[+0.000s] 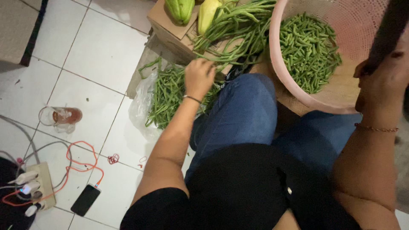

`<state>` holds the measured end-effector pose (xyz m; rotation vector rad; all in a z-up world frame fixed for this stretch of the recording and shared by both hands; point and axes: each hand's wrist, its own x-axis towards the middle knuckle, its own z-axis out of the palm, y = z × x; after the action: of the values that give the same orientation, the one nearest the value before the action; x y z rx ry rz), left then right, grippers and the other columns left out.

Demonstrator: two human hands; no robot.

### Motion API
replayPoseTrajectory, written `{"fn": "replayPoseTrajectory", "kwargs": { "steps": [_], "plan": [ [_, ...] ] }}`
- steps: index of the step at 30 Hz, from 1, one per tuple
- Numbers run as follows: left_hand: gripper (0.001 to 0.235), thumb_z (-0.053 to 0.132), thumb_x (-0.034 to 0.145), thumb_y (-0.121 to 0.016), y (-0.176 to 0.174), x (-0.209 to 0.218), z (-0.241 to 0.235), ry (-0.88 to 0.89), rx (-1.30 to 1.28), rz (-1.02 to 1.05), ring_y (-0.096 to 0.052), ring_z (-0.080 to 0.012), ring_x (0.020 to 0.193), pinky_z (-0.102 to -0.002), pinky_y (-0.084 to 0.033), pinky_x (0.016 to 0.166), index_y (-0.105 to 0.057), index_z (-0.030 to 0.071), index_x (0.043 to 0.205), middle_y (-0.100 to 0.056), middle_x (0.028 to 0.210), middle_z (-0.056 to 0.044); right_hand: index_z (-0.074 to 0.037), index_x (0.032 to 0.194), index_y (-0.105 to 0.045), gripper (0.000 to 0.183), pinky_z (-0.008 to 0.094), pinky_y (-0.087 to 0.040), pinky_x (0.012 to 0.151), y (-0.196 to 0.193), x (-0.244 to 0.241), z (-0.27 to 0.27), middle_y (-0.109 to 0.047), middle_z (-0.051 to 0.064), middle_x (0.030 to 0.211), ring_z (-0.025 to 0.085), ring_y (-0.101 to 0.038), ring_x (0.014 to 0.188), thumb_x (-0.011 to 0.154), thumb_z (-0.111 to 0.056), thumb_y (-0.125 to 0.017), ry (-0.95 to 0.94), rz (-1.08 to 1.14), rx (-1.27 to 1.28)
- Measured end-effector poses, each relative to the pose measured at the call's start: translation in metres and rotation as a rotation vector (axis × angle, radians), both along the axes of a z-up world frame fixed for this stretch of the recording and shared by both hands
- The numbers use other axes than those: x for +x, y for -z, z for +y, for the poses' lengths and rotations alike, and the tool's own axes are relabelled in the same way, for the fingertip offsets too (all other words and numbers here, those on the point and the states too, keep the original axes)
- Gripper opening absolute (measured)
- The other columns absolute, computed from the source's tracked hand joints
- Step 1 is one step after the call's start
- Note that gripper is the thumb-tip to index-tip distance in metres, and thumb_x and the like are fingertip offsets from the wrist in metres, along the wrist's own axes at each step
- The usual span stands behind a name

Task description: The person sits on the floor and uses a knife to trim the ends of long green beans, placing the trimmed pieces into a pink colander. The person handles the beans one at a time, cutting and dropping them into the container.

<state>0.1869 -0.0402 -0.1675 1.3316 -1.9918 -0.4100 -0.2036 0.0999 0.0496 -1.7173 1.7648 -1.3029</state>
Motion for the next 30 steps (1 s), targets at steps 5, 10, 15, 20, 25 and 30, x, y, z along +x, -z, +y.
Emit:
{"fn": "replayPoseTrajectory", "kwargs": {
  "steps": [5, 10, 15, 20, 25, 30],
  "plan": [
    [0.028, 0.026, 0.074, -0.078, -0.016, -0.076, -0.018, 0.102, -0.183, -0.085, -0.061, -0.0319, 0.107, -0.051, -0.042, 0.090, -0.076, 0.014, 0.100, -0.070, 0.108, -0.009, 0.004, 0.145, -0.055, 0.045, 0.031, -0.049, 0.061, 0.009, 0.002, 0.001, -0.062, 0.011, 0.095, 0.017, -0.061, 0.069, 0.123, -0.023, -0.026, 0.016, -0.019, -0.025],
    [0.027, 0.016, 0.092, -0.069, -0.017, -0.085, -0.041, 0.089, -0.044, -0.246, -0.060, -0.0264, 0.121, -0.050, -0.043, 0.100, -0.068, 0.022, 0.118, -0.070, 0.123, -0.001, 0.005, 0.146, -0.054, 0.046, 0.029, -0.050, 0.064, -0.001, 0.012, 0.014, -0.060, 0.011, 0.088, 0.015, -0.061, 0.069, 0.126, -0.025, -0.024, 0.032, 0.091, 0.022],
    [0.037, 0.022, 0.076, -0.067, 0.005, -0.078, -0.041, 0.182, -0.030, -0.219, -0.062, -0.0315, 0.113, -0.055, -0.043, 0.092, -0.067, 0.013, 0.113, -0.072, 0.114, -0.009, 0.005, 0.153, -0.057, 0.047, 0.030, -0.050, 0.064, -0.011, 0.033, 0.009, -0.063, 0.014, 0.085, 0.016, -0.064, 0.070, 0.125, -0.025, -0.033, 0.056, 0.211, 0.032],
    [0.024, 0.016, 0.095, -0.052, 0.000, -0.069, -0.054, 0.063, -0.064, -0.258, -0.070, -0.0368, 0.098, -0.053, -0.051, 0.081, -0.065, 0.013, 0.115, -0.073, 0.106, -0.013, 0.003, 0.151, -0.058, 0.038, 0.029, -0.048, 0.065, -0.021, 0.046, 0.017, -0.065, 0.013, 0.081, 0.017, -0.063, 0.070, 0.126, -0.018, -0.038, 0.088, 0.283, 0.096],
    [0.023, 0.023, 0.097, -0.054, -0.025, -0.003, -0.048, 0.018, 0.057, -0.041, -0.068, -0.0425, 0.090, -0.053, -0.052, 0.074, -0.069, 0.012, 0.111, -0.073, 0.098, -0.020, -0.001, 0.151, -0.060, 0.045, 0.029, -0.048, 0.069, -0.027, 0.047, 0.030, -0.061, 0.010, 0.088, 0.014, -0.061, 0.074, 0.119, -0.021, -0.036, 0.096, 0.072, 0.081],
    [0.022, 0.021, 0.107, -0.054, -0.077, 0.081, -0.019, -0.141, 0.132, 0.120, -0.069, -0.0405, 0.090, -0.049, -0.052, 0.075, -0.070, 0.009, 0.116, -0.072, 0.097, -0.021, 0.000, 0.145, -0.062, 0.044, 0.030, -0.048, 0.071, -0.032, 0.061, 0.027, -0.063, 0.010, 0.079, 0.014, -0.061, 0.072, 0.124, -0.031, -0.038, 0.064, 0.110, 0.100]
  ]
}}
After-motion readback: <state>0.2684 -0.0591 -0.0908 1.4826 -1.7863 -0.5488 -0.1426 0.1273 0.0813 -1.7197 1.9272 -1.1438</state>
